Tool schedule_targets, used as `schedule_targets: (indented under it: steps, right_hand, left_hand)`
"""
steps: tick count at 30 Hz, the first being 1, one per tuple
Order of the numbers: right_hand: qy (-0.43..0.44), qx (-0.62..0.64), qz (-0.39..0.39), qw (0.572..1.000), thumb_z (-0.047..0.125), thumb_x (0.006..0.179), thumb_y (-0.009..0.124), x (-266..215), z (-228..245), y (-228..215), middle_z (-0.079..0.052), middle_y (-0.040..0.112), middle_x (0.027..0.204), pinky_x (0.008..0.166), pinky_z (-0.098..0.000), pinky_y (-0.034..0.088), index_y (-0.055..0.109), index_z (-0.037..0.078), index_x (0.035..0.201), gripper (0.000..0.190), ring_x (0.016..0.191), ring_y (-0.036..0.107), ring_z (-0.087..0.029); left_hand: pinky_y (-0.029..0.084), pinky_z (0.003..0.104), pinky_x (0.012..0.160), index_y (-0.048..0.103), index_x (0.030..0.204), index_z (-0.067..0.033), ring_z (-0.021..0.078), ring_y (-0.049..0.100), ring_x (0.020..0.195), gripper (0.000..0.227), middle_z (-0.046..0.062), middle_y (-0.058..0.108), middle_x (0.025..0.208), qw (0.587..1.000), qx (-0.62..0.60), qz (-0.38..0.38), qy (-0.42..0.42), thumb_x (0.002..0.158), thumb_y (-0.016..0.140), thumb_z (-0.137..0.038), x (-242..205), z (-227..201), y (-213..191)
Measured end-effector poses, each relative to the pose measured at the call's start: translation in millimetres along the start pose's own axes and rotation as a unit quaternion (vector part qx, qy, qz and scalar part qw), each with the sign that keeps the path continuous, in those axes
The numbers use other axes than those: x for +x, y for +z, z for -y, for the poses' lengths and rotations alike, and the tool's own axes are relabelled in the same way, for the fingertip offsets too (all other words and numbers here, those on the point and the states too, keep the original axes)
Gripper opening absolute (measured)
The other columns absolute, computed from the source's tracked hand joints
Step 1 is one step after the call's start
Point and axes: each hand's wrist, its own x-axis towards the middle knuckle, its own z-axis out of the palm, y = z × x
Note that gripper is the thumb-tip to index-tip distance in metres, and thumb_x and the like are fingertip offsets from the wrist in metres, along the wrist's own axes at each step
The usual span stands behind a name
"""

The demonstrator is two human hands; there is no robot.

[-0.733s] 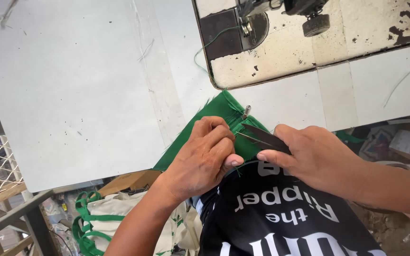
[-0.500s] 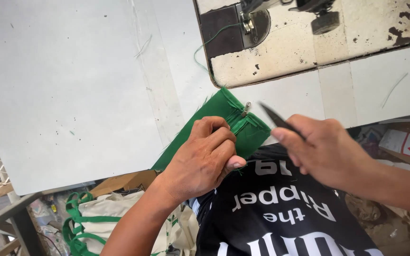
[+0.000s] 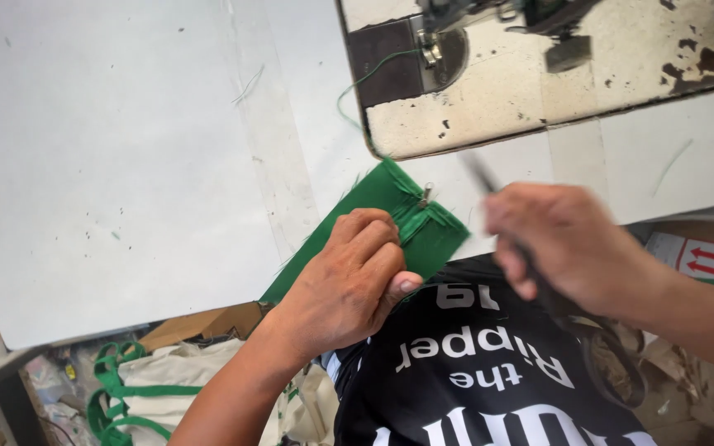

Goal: Folding and aligning green fabric strips at a sewing machine station.

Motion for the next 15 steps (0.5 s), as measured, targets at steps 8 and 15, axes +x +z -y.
schedule_targets:
  steps: [8, 15]
  right_hand:
    - [0.135, -0.014, -0.019, 0.991, 0.018, 0.093, 0.082, -6, 23, 25, -0.02, 0.071, 0.065, 0.046, -0.0337, 0.05, 0.066, -0.002, 0.088, 0.026, 0.045, 0.061, -0.028]
    - [0.003, 0.03, -0.137, 0.99, 0.023, 0.113, 0.056, 15, 16, -34, -0.023, 0.062, 0.061, 0.041, -0.037, 0.048, 0.071, -0.002, 0.094, 0.034, 0.042, 0.057, -0.033]
  left_hand:
    - [0.043, 0.043, 0.086, 0.045, 0.085, -0.003, 0.0351, 0.053, 0.098, 0.037, 0.011, 0.046, 0.089, 1.0, 0.0, 0.008, 0.003, 0.112, 0.033, -0.025, -1, 0, -2]
    - [0.051, 0.049, 0.104, 0.054, 0.099, 0.0057, 0.0427, 0.057, 0.116, 0.018, 0.022, 0.054, 0.107, 0.994, 0.101, 0.027, 0.03, 0.106, 0.059, -0.01, -12, 7, -7]
